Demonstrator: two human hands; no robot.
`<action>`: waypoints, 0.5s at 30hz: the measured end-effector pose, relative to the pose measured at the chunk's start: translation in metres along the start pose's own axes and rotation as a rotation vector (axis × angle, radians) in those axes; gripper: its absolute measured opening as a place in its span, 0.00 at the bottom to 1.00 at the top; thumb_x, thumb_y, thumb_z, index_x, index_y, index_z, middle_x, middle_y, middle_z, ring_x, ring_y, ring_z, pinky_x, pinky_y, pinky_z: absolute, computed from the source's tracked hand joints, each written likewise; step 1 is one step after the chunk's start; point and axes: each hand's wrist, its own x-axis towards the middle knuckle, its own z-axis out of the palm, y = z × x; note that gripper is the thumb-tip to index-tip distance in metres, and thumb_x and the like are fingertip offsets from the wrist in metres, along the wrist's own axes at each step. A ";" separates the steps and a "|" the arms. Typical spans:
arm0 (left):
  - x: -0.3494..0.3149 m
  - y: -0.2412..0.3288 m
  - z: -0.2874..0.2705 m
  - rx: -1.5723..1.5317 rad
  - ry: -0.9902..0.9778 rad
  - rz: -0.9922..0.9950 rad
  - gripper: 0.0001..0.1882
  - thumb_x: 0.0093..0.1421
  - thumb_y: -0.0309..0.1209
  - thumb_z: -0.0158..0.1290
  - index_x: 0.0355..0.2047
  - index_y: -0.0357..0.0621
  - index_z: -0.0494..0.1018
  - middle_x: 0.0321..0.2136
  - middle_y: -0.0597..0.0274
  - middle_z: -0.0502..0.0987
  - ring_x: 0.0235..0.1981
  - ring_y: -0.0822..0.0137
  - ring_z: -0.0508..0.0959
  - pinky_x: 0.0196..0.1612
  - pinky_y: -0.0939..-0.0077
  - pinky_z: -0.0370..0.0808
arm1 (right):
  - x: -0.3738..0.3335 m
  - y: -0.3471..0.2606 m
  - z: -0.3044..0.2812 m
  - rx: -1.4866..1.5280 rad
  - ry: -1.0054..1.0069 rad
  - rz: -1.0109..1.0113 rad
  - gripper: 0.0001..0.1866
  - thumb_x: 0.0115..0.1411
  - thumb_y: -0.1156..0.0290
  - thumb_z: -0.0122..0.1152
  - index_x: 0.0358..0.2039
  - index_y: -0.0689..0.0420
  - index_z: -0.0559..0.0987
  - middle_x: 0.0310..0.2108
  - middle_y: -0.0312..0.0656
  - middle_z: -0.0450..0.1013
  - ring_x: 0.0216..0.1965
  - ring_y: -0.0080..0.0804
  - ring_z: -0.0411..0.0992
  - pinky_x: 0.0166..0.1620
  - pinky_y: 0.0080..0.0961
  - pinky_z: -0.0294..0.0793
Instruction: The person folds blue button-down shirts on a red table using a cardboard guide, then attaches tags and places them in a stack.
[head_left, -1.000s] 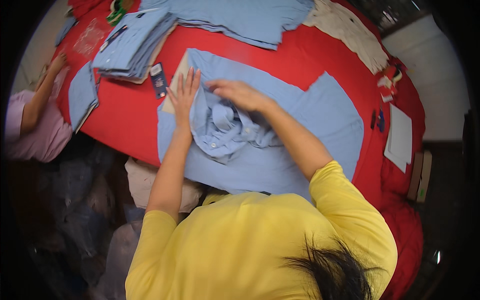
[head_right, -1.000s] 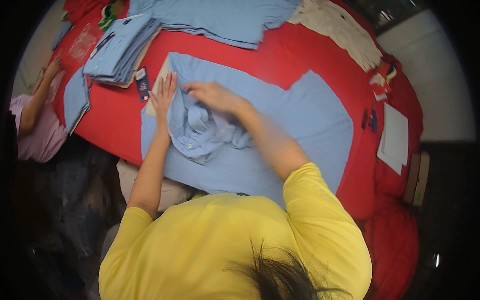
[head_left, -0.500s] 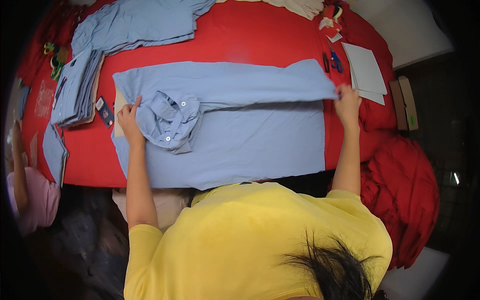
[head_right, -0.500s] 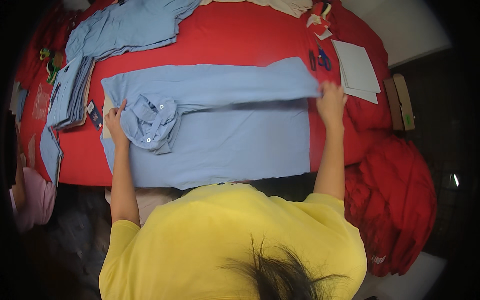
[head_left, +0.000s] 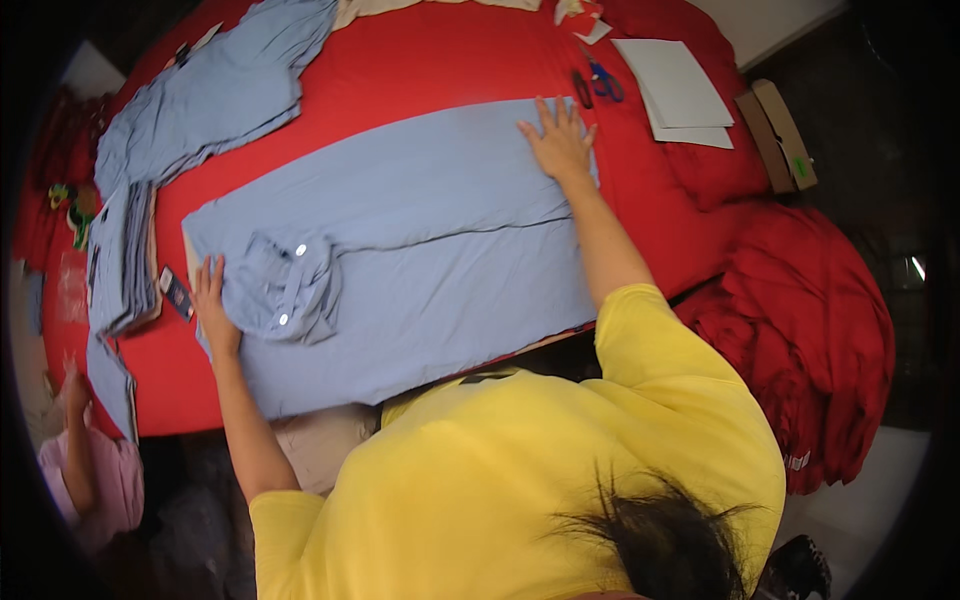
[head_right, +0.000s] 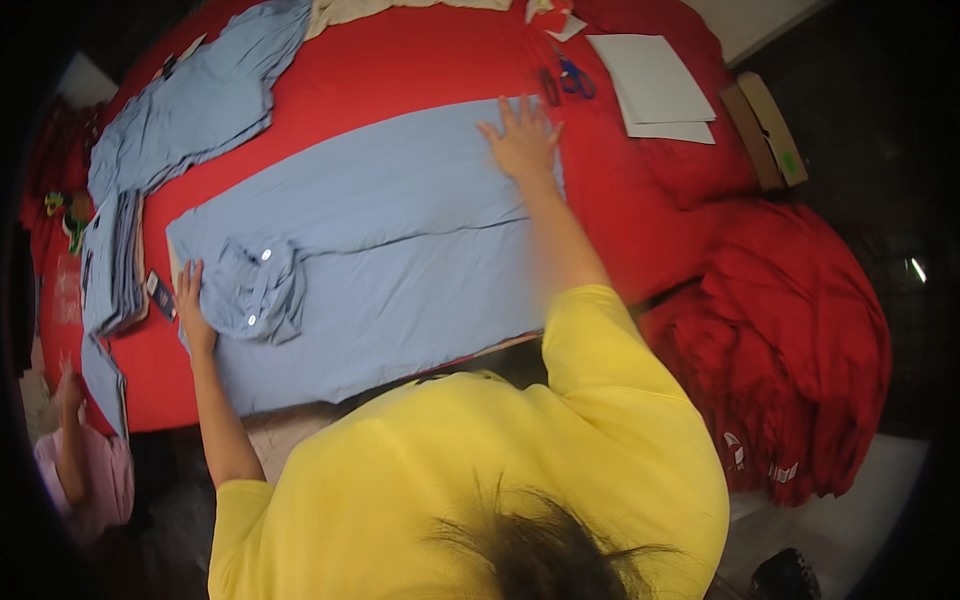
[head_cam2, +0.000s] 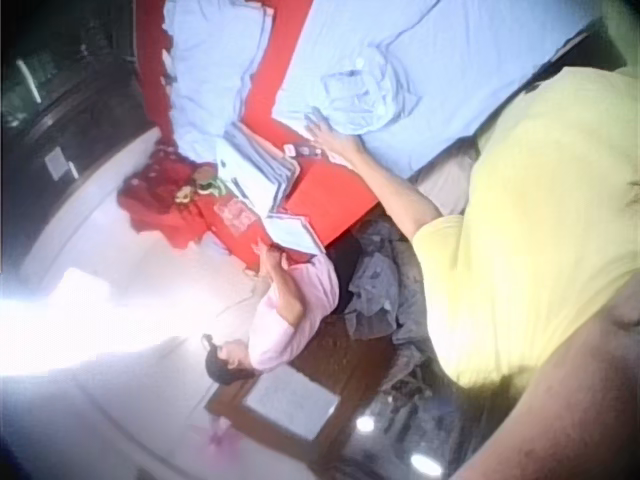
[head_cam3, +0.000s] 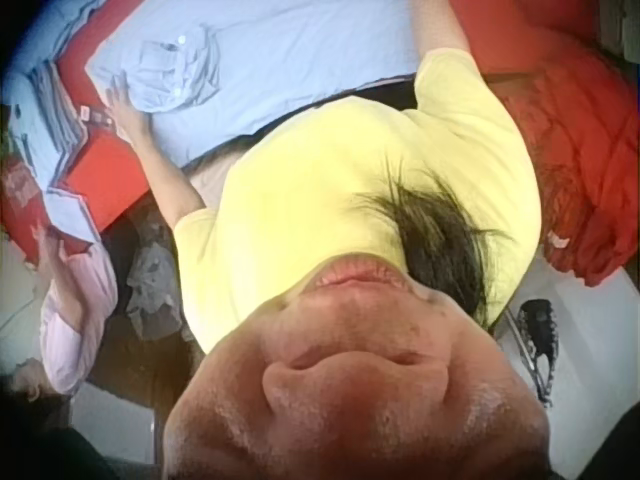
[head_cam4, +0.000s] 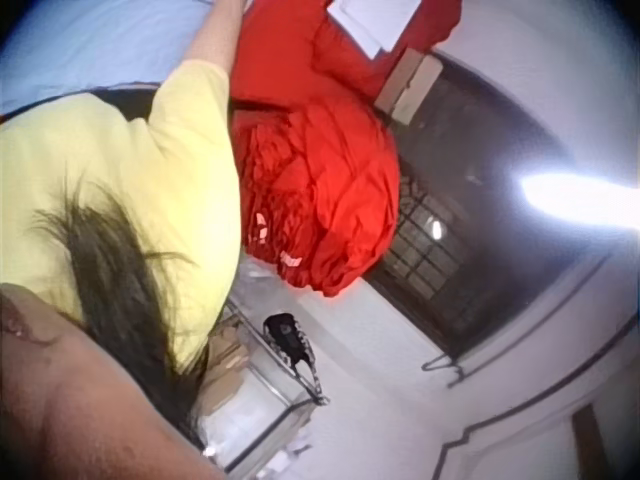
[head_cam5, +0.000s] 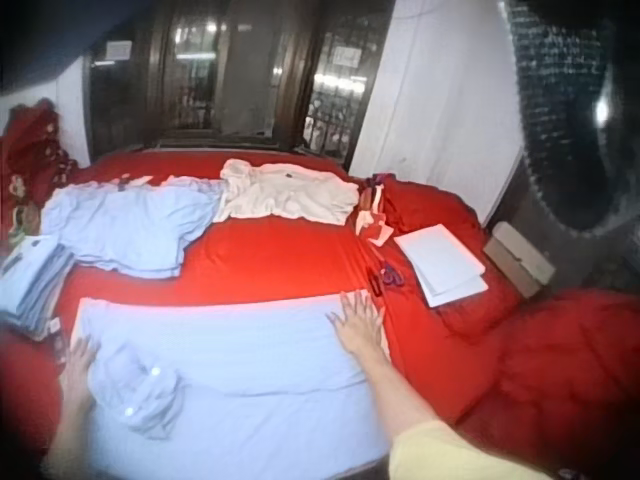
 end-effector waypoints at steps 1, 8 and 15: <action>-0.003 -0.003 0.000 -0.003 0.000 -0.010 0.32 0.56 0.42 0.49 0.63 0.60 0.62 0.65 0.60 0.58 0.66 0.50 0.55 0.65 0.45 0.45 | -0.007 -0.007 -0.002 -0.061 -0.015 0.040 0.37 0.62 0.41 0.45 0.66 0.47 0.59 0.69 0.47 0.45 0.70 0.44 0.40 0.65 0.61 0.36; -0.005 0.022 -0.007 -0.067 0.235 0.093 0.31 0.53 0.39 0.52 0.59 0.57 0.66 0.63 0.61 0.60 0.66 0.52 0.54 0.66 0.46 0.45 | -0.109 -0.190 -0.029 0.643 -0.019 -0.742 0.28 0.51 0.69 0.64 0.54 0.55 0.71 0.58 0.51 0.63 0.59 0.51 0.59 0.60 0.47 0.57; -0.012 0.018 -0.014 -0.214 0.197 0.027 0.18 0.49 0.30 0.52 0.44 0.54 0.75 0.44 0.64 0.73 0.54 0.55 0.66 0.61 0.59 0.55 | -0.172 -0.295 -0.057 0.704 -0.257 -1.072 0.19 0.48 0.75 0.63 0.43 0.54 0.74 0.36 0.45 0.69 0.39 0.49 0.69 0.44 0.44 0.67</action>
